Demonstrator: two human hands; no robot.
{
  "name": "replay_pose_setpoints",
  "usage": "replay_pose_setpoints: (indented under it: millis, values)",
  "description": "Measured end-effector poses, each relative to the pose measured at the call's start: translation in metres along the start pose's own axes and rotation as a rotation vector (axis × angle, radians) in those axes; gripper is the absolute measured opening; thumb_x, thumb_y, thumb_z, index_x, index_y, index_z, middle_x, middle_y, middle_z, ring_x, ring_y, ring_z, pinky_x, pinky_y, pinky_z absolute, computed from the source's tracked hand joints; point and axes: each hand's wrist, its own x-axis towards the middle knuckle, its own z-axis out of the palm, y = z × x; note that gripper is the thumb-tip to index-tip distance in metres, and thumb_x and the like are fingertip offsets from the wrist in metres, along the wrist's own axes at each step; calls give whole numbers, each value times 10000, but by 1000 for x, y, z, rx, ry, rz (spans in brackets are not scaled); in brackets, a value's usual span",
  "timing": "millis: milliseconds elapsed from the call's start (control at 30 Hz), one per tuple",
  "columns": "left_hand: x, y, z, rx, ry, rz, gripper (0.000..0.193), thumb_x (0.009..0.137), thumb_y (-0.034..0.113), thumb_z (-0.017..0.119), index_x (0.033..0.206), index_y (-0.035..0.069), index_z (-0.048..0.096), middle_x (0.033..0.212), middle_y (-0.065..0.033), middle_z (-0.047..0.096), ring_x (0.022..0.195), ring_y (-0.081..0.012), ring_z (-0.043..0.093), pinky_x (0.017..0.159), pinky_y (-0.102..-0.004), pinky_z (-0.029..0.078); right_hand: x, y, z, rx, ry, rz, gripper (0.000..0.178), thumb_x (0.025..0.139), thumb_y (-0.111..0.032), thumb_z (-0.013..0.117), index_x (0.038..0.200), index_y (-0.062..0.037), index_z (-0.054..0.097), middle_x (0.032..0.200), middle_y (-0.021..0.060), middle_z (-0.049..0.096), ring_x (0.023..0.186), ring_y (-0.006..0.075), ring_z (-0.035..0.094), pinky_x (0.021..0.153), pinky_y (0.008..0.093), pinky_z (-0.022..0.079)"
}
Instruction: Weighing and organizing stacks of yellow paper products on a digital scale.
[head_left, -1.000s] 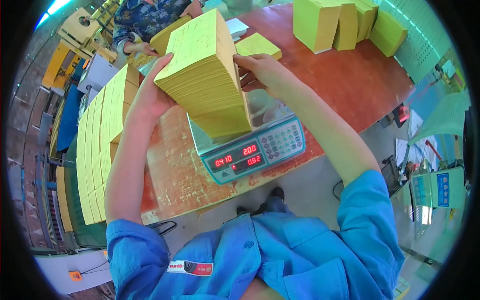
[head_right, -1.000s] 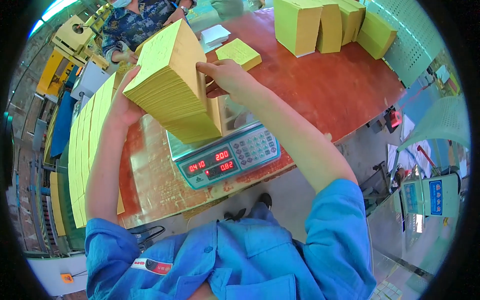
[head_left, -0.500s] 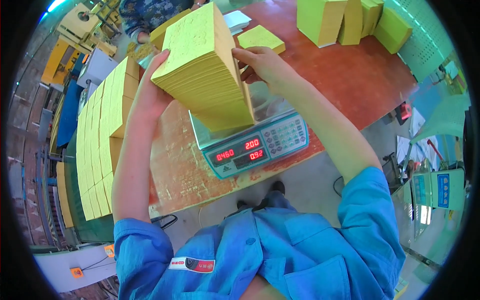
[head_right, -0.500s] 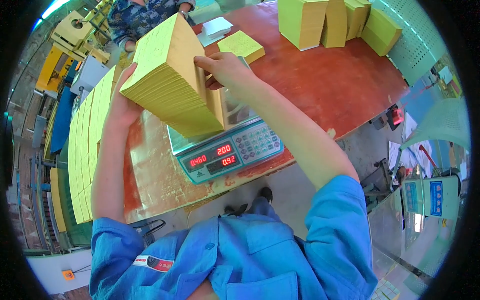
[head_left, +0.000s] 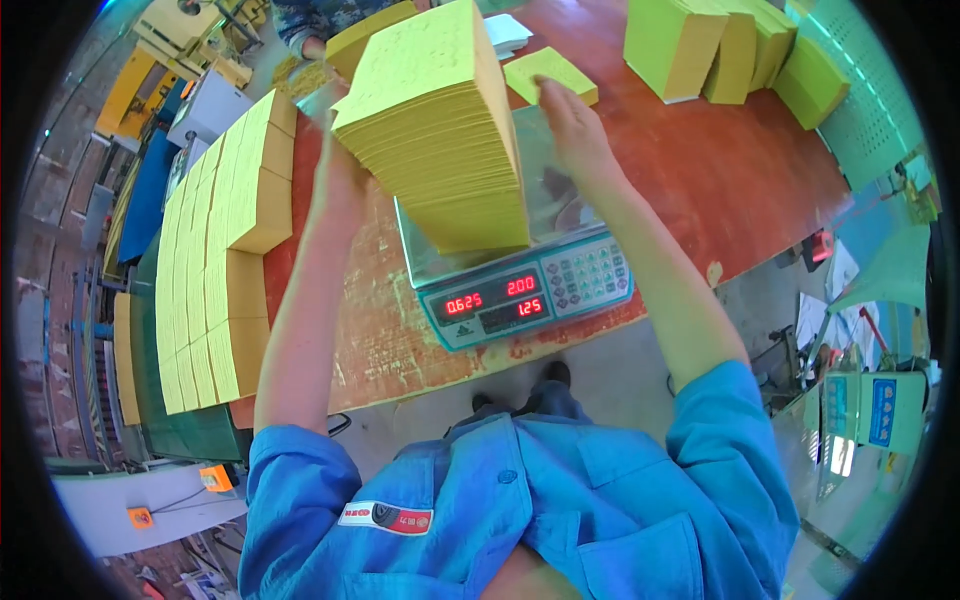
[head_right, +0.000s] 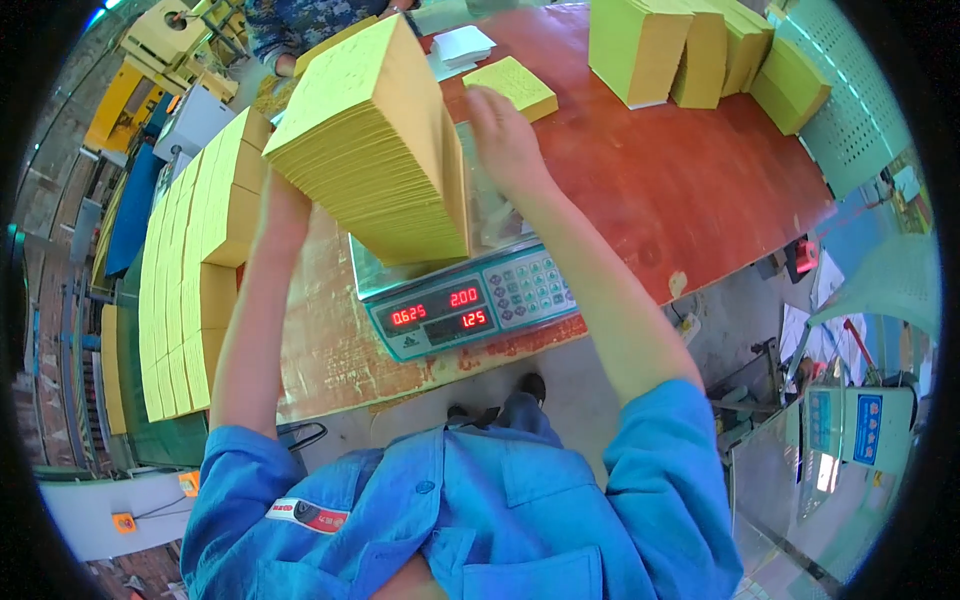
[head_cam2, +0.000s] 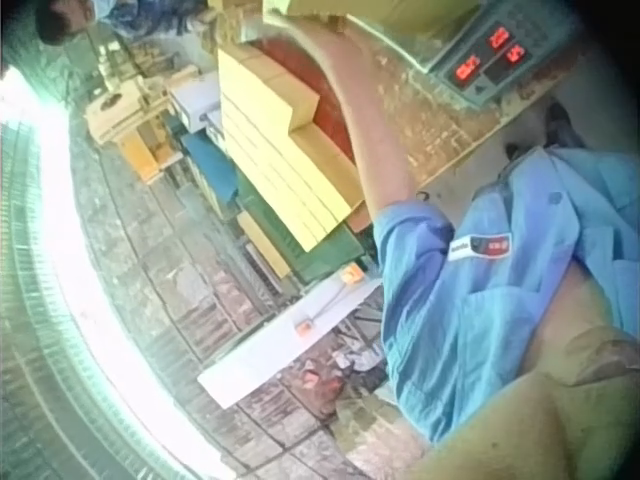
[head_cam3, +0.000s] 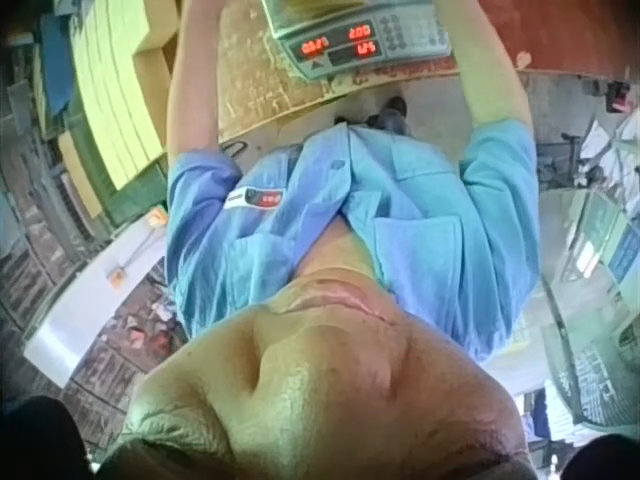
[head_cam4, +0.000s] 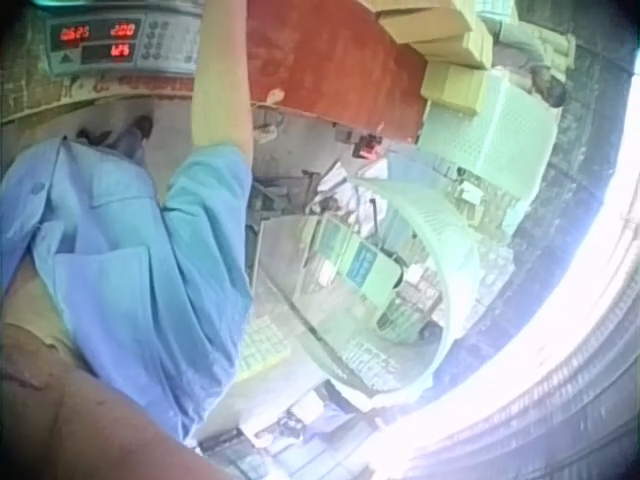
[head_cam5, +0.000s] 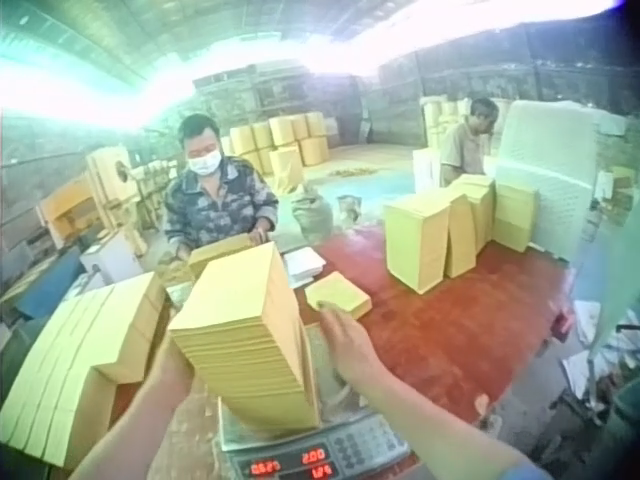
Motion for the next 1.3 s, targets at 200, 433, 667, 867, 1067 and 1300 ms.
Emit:
replay_pose_setpoints:
  millis: [200, 433, 667, 867, 1067, 1300]
  values:
    - [-3, -70, 10, -15, -48, 60, 447, 976, 387, 499, 1281, 60, 513, 1163, -85, 622, 990, -194, 635, 772, -364, 550, -4, -1, 58, 450, -33, 260, 600, 1022, -447, 371, 1387, 25, 430, 1378, 127, 501, 1275, 201, 447, 1065, 326, 331]
    - [-28, -54, 3, -179, 287, 26, 526, 1008, 443, 408, 1386, 77, 422, 1319, -78, 522, 1207, -185, 498, 1009, -331, 409, 1, 25, -13, 209, -80, 183, 544, 1013, -410, 404, 1408, -38, 445, 1394, 107, 495, 1244, 207, 476, 1058, 329, 350]
    - [-200, -125, -226, 1726, 428, 0, 637, 992, 423, 394, 1481, 28, 293, 1551, -187, 247, 1442, -329, 209, 1167, -444, 163, -83, 127, -219, -1170, 75, -167, 437, 972, -319, 495, 1346, -93, 506, 1378, 143, 504, 1273, 331, 460, 1044, 434, 378]
    - [-234, -147, -234, 1890, 366, -147, 638, 983, 456, 370, 1497, 87, 292, 1561, -127, 258, 1449, -289, 209, 1163, -497, 132, -114, 127, -212, -1409, -107, -141, 406, 967, -298, 489, 1327, -114, 522, 1416, 101, 477, 1328, 284, 411, 1069, 484, 326]
    - [-242, -145, -230, 1896, 365, -147, 643, 985, 463, 360, 1500, 85, 284, 1558, -118, 269, 1451, -277, 205, 1167, -485, 122, -122, 127, -214, -1393, -117, -121, 406, 967, -307, 486, 1326, -118, 522, 1418, 90, 478, 1329, 285, 412, 1074, 493, 314]
    - [-239, -149, -239, 1955, 337, -110, 631, 986, 454, 358, 1496, 86, 297, 1561, -109, 266, 1448, -275, 210, 1176, -444, 110, -119, 127, -216, -1371, -108, -127, 408, 965, -302, 488, 1327, -118, 523, 1422, 92, 474, 1332, 283, 410, 1078, 491, 309]
